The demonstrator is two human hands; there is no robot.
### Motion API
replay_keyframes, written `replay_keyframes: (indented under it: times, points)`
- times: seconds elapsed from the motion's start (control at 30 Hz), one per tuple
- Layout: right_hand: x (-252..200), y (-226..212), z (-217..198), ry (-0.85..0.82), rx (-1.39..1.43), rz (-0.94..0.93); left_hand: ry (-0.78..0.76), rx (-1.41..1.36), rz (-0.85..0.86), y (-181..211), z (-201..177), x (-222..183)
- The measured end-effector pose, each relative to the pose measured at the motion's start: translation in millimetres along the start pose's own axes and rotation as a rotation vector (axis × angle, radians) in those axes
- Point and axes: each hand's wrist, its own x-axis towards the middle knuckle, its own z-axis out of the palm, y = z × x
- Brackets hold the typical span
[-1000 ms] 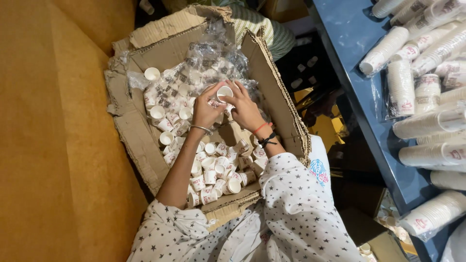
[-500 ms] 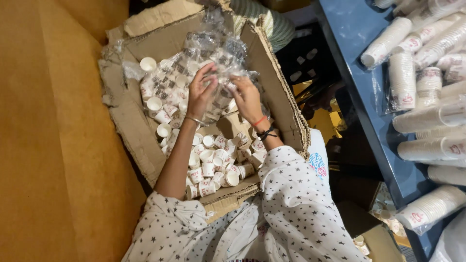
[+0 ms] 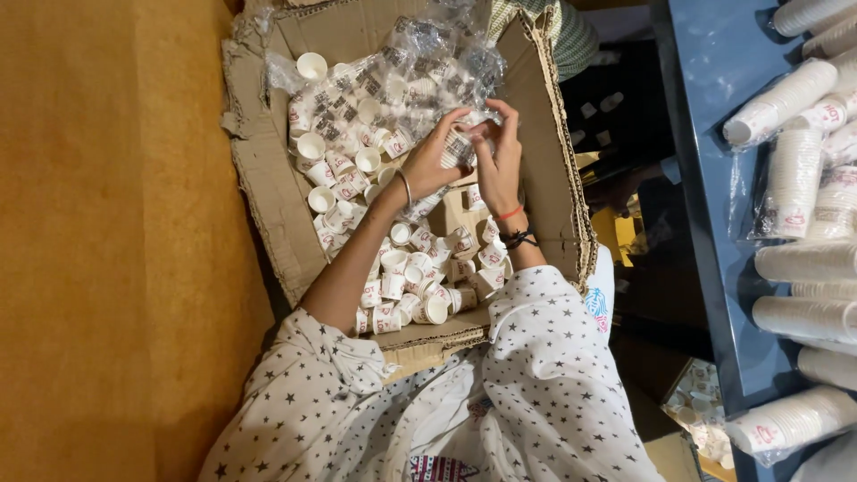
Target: Packing and stacking small paper cups into a cardboard box.
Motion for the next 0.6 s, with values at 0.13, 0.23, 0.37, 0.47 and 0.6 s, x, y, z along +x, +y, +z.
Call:
replay_keyframes:
  times: [0.13, 0.23, 0.37, 0.47, 0.6]
  points:
    - [3, -20, 6, -0.186, -0.193, 0.231, -0.051, 0.096, -0.134, -1, 1, -3]
    - [-1, -11, 8, -0.338, -0.141, 0.109, -0.134, -0.134, -0.186, 8, 1, -3]
    - [-5, -4, 11, -0.081, -0.236, 0.001, -0.042, 0.041, -0.122, -6, -3, -3]
    - [-6, -8, 11, -0.045, -0.353, 0.025, -0.01, 0.041, -0.101, -5, -2, -3]
    - [-8, -18, 17, -0.376, -0.196, 0.315, -0.123, 0.215, -0.211, 11, -5, -7]
